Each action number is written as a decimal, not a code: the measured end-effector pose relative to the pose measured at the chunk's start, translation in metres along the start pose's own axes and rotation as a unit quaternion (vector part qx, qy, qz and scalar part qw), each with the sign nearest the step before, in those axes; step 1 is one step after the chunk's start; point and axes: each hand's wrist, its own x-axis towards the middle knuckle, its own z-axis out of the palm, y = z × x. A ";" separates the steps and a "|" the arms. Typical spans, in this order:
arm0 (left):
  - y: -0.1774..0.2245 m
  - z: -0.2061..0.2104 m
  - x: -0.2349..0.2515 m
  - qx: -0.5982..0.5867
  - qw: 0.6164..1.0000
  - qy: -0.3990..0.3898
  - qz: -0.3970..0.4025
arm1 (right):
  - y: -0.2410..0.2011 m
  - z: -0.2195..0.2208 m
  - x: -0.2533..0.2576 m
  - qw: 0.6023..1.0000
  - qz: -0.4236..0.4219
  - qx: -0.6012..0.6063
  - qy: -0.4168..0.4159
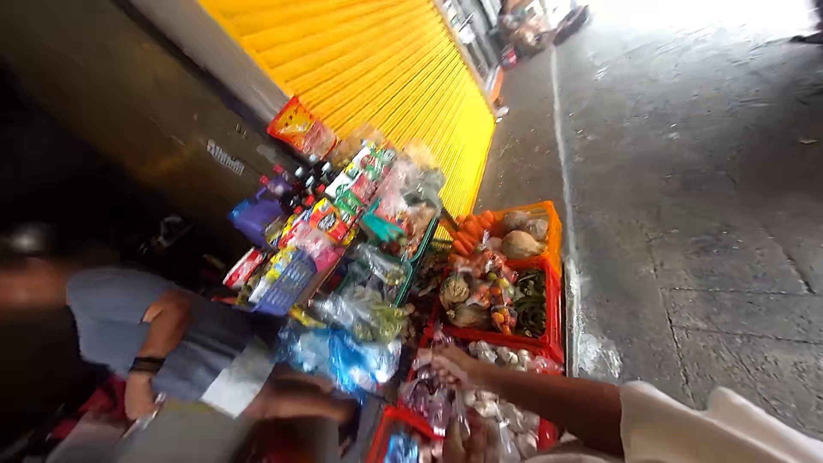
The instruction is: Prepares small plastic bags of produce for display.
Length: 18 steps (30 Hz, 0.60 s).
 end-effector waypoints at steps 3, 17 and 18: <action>0.005 0.007 -0.004 0.094 0.995 0.013 -0.023 | 0.007 0.001 0.005 1.000 -0.004 -0.019 -0.002; 0.005 0.015 -0.034 0.161 0.971 0.165 -0.061 | -0.040 0.033 -0.016 0.970 -0.076 -0.063 -0.220; 0.003 0.016 -0.038 0.154 0.970 0.166 -0.087 | -0.049 0.033 -0.017 0.964 -0.110 -0.090 -0.225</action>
